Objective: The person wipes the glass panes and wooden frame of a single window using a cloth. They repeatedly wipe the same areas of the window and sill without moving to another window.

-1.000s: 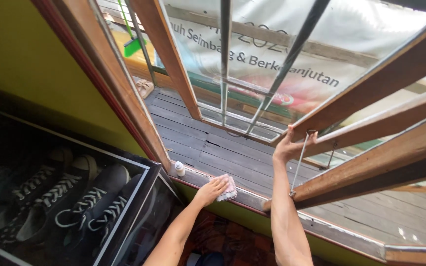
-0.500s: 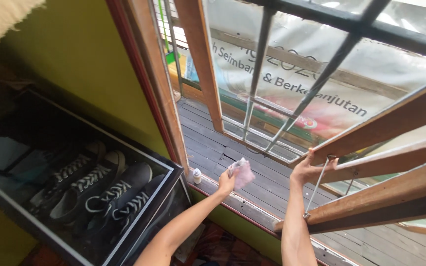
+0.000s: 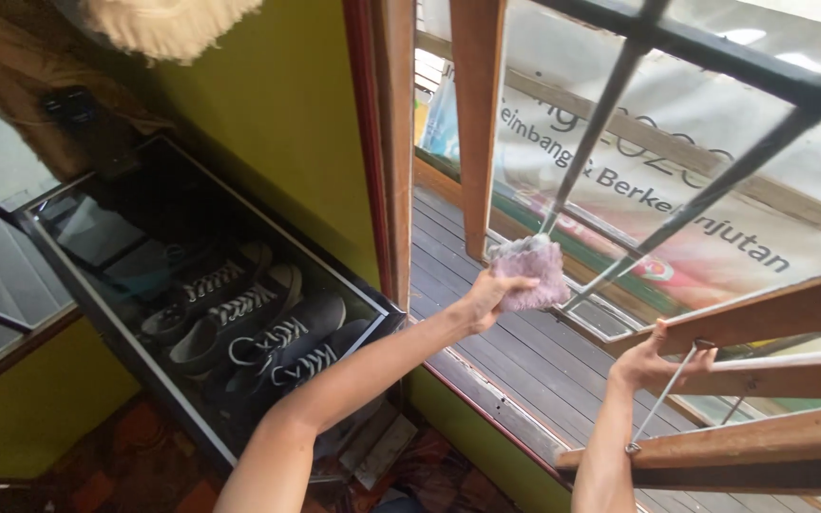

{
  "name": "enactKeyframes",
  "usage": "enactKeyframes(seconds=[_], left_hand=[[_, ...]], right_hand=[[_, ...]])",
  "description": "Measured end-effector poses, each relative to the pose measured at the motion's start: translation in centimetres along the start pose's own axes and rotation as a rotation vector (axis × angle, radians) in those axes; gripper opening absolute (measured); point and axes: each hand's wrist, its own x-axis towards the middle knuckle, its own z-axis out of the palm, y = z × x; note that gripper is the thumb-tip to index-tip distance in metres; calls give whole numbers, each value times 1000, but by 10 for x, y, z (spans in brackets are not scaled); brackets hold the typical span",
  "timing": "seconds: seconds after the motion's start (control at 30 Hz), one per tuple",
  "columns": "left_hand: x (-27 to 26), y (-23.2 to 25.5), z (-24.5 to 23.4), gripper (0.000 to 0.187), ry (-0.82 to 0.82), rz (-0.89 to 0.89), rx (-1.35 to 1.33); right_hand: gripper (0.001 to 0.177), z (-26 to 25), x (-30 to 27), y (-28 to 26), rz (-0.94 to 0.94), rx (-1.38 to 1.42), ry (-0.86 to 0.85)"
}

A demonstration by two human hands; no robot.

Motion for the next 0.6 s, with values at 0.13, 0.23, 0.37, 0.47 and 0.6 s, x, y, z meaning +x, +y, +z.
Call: enactKeyframes(seconds=[0.13,0.23,0.37,0.47,0.6], left_hand=[[-9,57,8,35,21,225,369],[-12,91,-2,41,-76,1012,1104],[-26,131,-11,45,-124,1519,1711],[-38,163,-14,39,-42,1934,2120],[-79,217,-11,13,354,2290,2443]], right_hand=[[76,-4,-2,0,-2,82,-42],[77,-1,-5,3,27,40,-45],[76,-3,-3,-1,28,97,-54],[77,-5,-3,-1,48,98,-62],[73,-4,-5,-4,79,171,-68]])
